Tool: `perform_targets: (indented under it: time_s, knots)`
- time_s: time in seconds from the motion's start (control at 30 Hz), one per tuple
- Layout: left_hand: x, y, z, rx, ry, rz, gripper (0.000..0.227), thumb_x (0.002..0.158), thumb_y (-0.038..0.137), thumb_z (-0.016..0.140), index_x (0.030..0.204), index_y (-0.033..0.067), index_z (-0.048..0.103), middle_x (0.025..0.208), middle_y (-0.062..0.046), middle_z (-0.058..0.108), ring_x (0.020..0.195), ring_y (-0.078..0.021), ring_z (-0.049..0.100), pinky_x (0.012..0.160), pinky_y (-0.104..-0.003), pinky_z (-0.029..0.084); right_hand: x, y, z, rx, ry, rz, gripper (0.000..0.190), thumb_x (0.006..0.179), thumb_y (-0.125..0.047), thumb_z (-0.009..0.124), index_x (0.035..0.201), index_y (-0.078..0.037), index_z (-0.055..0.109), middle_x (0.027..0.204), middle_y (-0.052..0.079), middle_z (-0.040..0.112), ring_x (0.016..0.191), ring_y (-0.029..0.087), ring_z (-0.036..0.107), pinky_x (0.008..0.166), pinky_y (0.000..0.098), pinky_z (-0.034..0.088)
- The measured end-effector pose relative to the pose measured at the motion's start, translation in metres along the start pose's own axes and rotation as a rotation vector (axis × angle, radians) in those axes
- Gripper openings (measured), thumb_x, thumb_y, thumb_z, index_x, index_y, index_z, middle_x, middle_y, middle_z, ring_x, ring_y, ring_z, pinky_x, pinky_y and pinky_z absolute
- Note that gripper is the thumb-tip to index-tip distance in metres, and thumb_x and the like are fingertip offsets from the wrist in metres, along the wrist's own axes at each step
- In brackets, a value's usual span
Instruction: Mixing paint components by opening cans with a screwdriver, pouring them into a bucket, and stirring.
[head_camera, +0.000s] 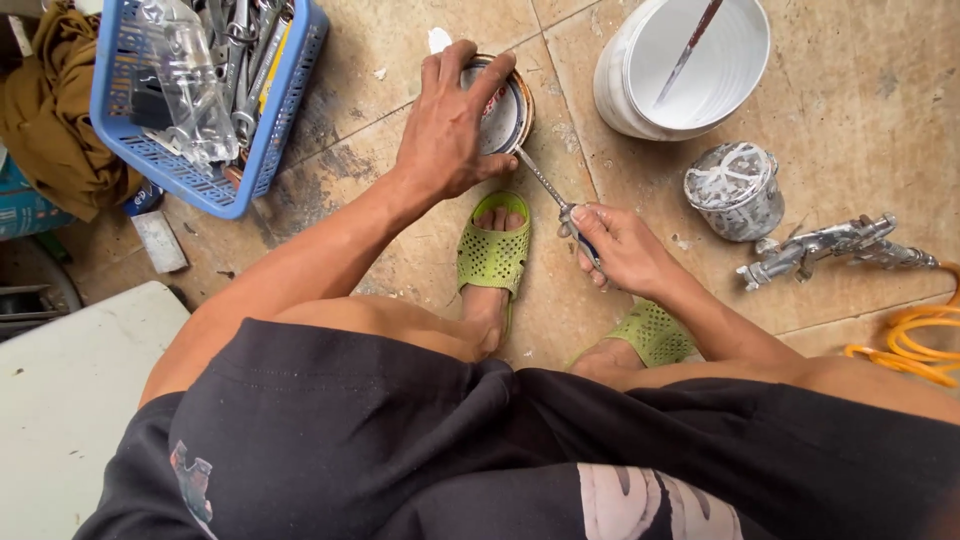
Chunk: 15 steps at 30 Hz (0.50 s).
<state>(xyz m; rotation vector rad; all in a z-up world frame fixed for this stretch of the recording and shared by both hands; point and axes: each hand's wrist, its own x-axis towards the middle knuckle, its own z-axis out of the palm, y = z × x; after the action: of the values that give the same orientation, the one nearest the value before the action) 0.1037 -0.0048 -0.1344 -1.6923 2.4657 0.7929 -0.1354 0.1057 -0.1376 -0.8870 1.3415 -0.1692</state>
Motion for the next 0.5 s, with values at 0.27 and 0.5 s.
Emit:
perform_targets:
  time_s: [0.27,0.5]
  knots:
    - [0.003,0.003,0.006,0.058,0.022,-0.026,0.104,0.066,0.038,0.102,0.149,0.0218,0.041,0.149,-0.023,0.028,0.129,-0.0417,0.036,0.093,-0.059,0.054,0.013,0.015,0.005,0.471,-0.268,0.052,0.053,0.110,-0.042,0.038,0.107,0.005,0.063,0.054,0.012,0.050,0.035,0.016,0.041,0.029,0.0306,0.040]
    - [0.000,-0.002,0.006,-0.004,0.019,0.033,0.109,0.070,0.039,0.100,0.157,0.0223,0.036,0.156,-0.025,0.025,0.139,-0.0499,0.030,0.098,-0.067,0.046,0.009,0.019,-0.003,0.313,-0.154,0.003,0.055,0.107,-0.044,0.042,0.109,0.005,0.064,0.056,0.011,0.051,0.039,0.017,0.044,0.037,0.0310,0.041]
